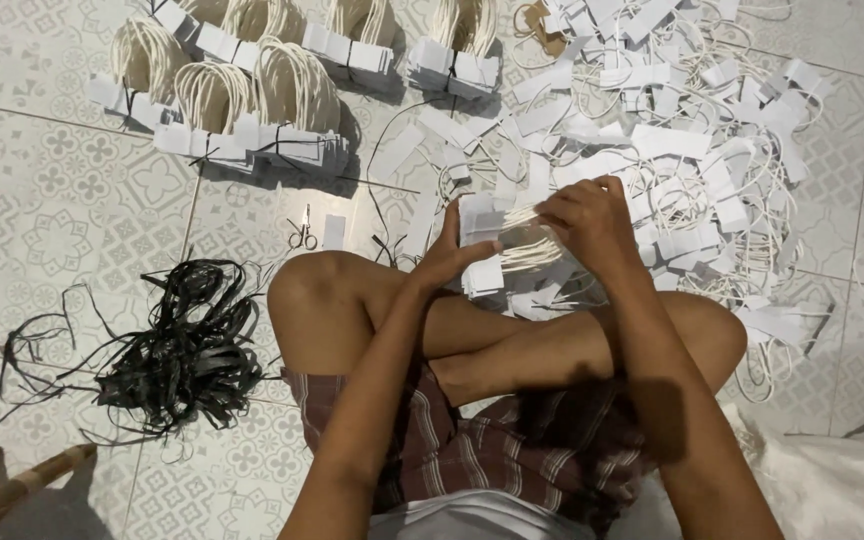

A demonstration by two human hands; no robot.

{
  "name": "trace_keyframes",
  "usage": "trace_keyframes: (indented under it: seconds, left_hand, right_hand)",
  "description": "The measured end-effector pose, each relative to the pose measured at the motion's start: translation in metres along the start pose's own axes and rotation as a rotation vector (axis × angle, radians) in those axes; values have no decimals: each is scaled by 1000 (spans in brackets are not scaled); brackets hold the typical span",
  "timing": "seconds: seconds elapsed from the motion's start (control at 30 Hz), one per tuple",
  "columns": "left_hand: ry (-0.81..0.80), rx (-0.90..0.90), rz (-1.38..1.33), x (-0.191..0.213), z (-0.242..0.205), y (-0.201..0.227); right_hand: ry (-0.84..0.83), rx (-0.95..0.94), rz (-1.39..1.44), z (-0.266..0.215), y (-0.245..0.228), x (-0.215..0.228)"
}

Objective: The person sits on the floor and repeatedly wraps white paper strips around bundles of white cables to secure them. They pick up loose paper strips from a pile, wrap them around the cable bundle, and place the finished bundles aside.

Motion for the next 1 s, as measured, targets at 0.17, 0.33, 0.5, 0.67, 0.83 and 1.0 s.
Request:
trace_keyframes:
  seconds: [0.17, 0.33, 0.5, 0.67, 0.83, 1.0]
  left_hand:
    - [-29, -1, -13, -5, -4, 2]
    - [-20, -3, -25, -2, -2, 6]
    - [30, 33, -36, 0, -7, 11]
    - [30, 79, 1, 1, 0, 0]
    - [95, 64, -26, 8, -4, -2]
    - [97, 56, -24, 15, 12, -30]
  right_hand:
    - [53, -71, 49, -1, 17, 7]
    - [36, -119, 177, -9, 27, -8]
    - [35, -168, 191, -15, 24, -8]
    - [126, -193, 122, -12, 2, -1]
    - [194, -222, 213, -17, 10, 4]
    - [271, -271, 264, -29, 20, 11]
Point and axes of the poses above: each hand's wrist, its own z-axis towards the middle knuckle, its own x-axis out of the back of the hand, y = z × x, the point moved 10 cm from there along z, towards the middle knuckle, and after that the axes turned 1 degree about z, right-handed, at the moved point
